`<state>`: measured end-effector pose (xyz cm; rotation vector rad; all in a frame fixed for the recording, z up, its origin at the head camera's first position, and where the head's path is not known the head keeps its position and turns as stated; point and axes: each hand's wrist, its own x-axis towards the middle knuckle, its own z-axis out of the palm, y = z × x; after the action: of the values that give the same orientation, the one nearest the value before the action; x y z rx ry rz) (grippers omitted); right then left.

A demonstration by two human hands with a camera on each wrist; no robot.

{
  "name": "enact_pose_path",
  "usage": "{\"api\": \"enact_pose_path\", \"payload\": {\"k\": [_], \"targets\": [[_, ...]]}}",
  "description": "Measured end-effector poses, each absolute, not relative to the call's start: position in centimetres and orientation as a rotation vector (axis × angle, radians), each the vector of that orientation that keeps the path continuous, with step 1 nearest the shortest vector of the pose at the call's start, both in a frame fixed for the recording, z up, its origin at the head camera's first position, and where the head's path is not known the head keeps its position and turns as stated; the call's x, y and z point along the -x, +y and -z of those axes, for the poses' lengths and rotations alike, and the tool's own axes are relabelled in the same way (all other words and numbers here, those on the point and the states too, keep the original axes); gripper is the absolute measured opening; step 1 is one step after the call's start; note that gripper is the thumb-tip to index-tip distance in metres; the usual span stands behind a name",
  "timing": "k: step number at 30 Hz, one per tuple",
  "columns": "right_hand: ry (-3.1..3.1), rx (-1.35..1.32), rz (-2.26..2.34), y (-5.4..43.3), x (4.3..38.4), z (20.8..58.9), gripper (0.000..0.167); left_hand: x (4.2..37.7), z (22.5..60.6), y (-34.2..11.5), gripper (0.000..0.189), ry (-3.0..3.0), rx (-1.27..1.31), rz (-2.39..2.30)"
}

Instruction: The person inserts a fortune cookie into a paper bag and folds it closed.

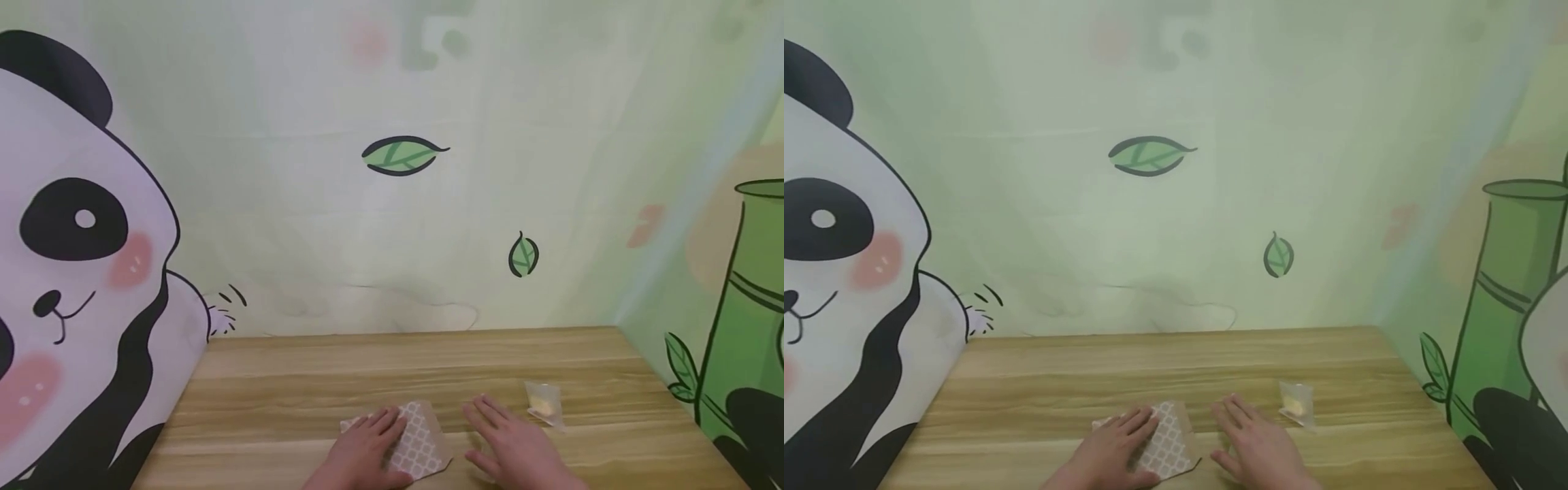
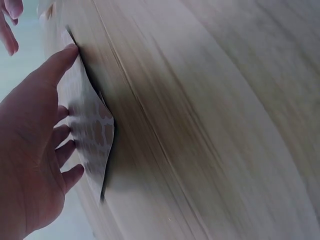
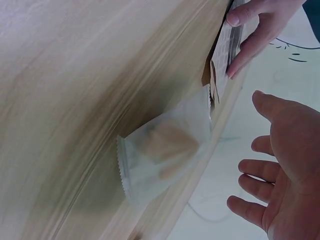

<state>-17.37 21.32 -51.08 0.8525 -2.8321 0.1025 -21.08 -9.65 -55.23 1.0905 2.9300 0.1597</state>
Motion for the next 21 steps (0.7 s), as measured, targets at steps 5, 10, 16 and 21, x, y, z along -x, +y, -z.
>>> {"api": "enact_pose_path", "payload": {"k": [5, 10, 16, 21], "targets": [[-2.827, -0.863, -0.142, 20.7, 17.4, 51.1, 0.066, 21.0, 55.1, -10.7, 0.094, 2.89, -1.155, -0.173], [-2.749, -0.963, -0.165, 19.5, 17.8, 52.0, 0.066, 21.0, 55.1, -12.0, 0.091, 2.874, -1.287, -0.085], [-2.683, -1.126, -0.214, 17.4, 18.5, 53.7, 0.068, 20.9, 54.6, -13.2, 0.087, 2.821, -1.321, -0.049], [-2.775, -1.19, -0.276, 16.0, 19.0, 55.0, 0.071, 20.9, 53.9, -13.9, 0.086, 2.787, -1.335, -0.058]]}}
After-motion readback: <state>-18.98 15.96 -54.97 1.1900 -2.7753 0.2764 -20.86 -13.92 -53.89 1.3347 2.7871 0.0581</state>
